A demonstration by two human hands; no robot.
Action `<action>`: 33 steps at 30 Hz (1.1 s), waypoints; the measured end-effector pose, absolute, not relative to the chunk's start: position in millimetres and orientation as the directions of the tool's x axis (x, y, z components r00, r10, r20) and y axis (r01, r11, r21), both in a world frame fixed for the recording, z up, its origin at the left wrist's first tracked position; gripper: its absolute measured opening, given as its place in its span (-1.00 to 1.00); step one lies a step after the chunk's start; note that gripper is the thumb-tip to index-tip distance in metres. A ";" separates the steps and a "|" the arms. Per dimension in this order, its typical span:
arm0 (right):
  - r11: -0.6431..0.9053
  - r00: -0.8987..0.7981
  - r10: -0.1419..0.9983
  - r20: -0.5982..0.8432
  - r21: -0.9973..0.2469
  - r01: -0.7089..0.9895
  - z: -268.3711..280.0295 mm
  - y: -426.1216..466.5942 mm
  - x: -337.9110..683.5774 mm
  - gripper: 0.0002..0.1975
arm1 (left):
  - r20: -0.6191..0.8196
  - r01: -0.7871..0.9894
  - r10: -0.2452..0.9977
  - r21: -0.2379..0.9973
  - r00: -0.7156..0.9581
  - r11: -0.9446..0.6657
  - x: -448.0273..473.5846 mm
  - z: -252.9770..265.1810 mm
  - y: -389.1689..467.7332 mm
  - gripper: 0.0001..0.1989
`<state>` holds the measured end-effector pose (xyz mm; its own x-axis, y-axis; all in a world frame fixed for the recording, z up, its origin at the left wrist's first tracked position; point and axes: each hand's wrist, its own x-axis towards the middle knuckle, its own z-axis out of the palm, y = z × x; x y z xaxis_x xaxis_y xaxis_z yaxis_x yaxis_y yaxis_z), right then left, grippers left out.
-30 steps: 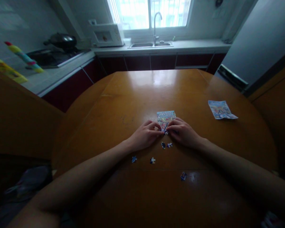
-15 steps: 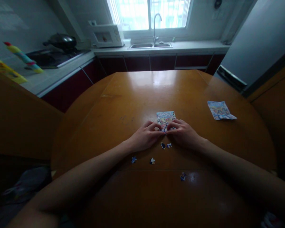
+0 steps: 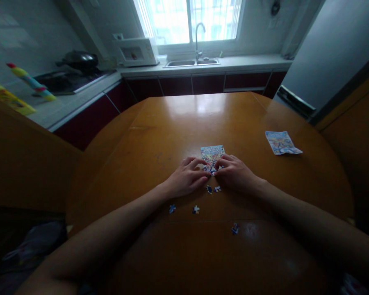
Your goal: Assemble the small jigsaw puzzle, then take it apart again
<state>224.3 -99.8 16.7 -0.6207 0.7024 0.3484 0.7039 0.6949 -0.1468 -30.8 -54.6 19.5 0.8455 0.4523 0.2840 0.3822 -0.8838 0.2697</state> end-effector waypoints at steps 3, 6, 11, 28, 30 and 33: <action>0.703 -0.619 0.700 0.357 -0.191 0.685 15.9 -100.0 223.2 -0.79 | 0.272 0.367 0.435 0.266 0.859 -0.891 -30.7 19.8 -55.4 -0.72; 0.702 -0.606 0.704 0.370 -0.236 0.672 14.6 -99.8 222.0 -0.74 | 0.273 0.364 0.436 0.279 0.857 -0.889 -30.8 19.6 -55.7 -0.70; 0.686 -0.572 0.721 0.391 -0.286 0.669 14.8 -98.8 222.3 -0.73 | 0.298 0.359 0.441 0.293 0.847 -0.886 -31.0 18.4 -54.0 -0.72; 0.387 0.033 0.866 0.499 -0.711 0.587 1.3 -78.3 243.1 -0.72 | 0.448 0.373 0.682 0.598 0.579 -0.709 -59.0 52.3 -26.8 -0.69; 0.323 0.088 0.889 0.450 -0.751 0.576 -2.4 -73.6 247.6 -0.73 | 0.306 0.426 0.703 0.619 0.642 -0.659 -69.2 66.3 -25.1 -0.73; 0.261 0.138 0.906 0.401 -0.783 0.564 -5.3 -70.4 248.7 -0.75 | 0.057 0.482 0.615 0.567 0.786 -0.668 -80.2 84.6 -34.5 -0.81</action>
<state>248.7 -70.4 -5.3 0.1382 0.9055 0.4012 0.5642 0.2609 -0.7833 -80.2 -34.5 84.6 0.7861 0.6155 0.0566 0.4823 -0.6681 0.5665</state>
